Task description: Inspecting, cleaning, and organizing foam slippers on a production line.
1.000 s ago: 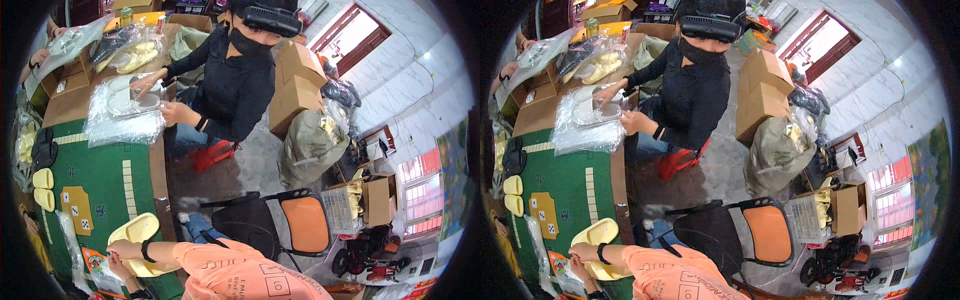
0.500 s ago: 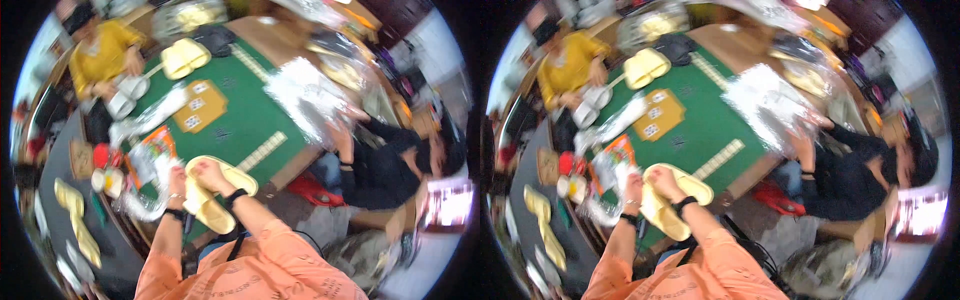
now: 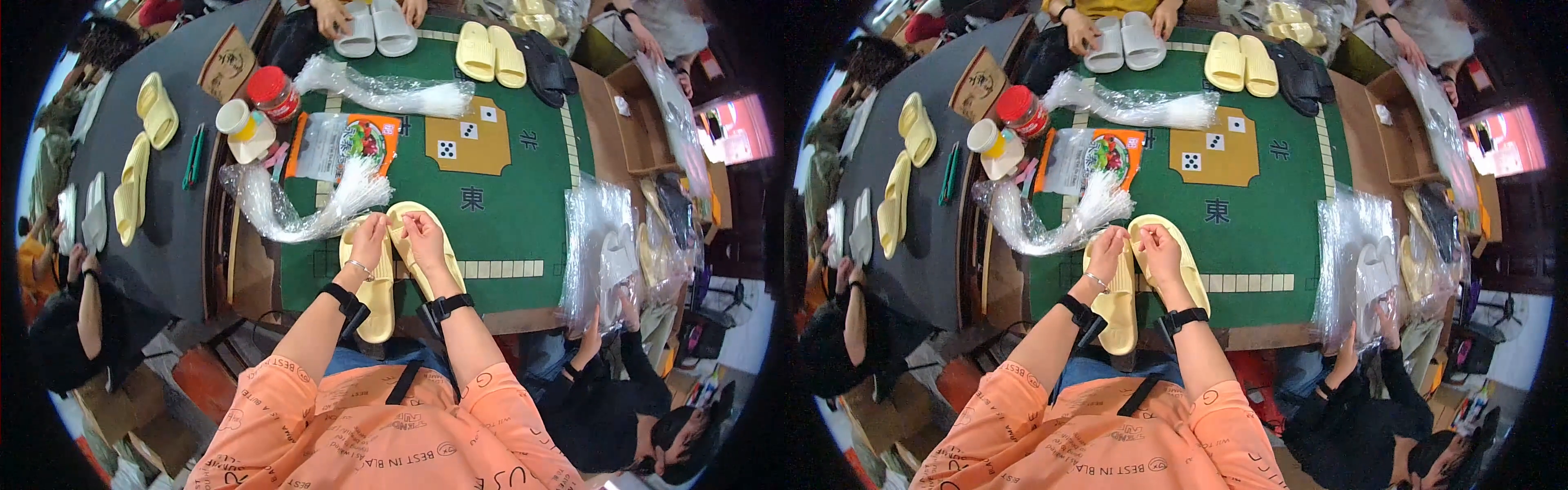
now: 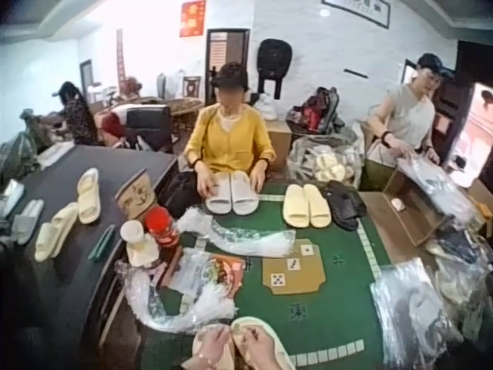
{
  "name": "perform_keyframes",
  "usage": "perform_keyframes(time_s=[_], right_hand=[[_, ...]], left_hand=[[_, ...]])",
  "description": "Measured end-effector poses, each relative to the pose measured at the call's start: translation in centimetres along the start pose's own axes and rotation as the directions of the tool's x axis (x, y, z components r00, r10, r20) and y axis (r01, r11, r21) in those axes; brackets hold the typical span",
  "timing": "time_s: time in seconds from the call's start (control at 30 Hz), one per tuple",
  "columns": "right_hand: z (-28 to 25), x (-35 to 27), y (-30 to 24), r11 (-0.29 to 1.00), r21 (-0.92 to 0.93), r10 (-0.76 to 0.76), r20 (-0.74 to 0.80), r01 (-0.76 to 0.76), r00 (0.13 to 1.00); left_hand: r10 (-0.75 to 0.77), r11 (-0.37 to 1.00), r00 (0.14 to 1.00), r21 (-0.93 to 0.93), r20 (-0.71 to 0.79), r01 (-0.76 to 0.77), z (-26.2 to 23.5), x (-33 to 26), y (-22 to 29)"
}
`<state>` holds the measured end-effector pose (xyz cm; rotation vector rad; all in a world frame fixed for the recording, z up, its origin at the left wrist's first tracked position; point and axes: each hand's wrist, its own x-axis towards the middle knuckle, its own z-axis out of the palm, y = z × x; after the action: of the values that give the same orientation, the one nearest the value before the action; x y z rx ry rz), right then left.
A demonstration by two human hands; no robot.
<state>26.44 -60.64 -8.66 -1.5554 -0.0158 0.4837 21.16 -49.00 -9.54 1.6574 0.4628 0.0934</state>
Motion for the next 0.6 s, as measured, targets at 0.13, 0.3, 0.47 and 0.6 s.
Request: perform_keyframes(time_s=[0.13,0.3,0.47,0.6], right_hand=[[-0.1,-0.1,0.6,0.996,-0.091,0.021,0.044,-0.017,0.999],[-0.3,-0.4,0.5,0.986,-0.167,-0.015,0.071,0.027,0.997],[-0.9,-0.4,-1.1,0.952,-0.297,-0.043,0.086,0.067,0.995],[-0.7,-0.3,-1.8,0.996,-0.037,0.084,0.092,-0.081,0.992]], left_hand=[[0.012,0.992,0.999,-0.127,-0.043,-0.017,0.3,-0.5,-0.7],[-0.038,0.983,0.998,-0.184,-0.053,0.028,0.5,-0.5,-1.0],[0.015,0.967,0.998,-0.252,-0.056,-0.029,0.5,-0.5,0.0],[-0.003,0.953,0.990,-0.299,-0.140,-0.040,1.0,-0.7,0.4]])
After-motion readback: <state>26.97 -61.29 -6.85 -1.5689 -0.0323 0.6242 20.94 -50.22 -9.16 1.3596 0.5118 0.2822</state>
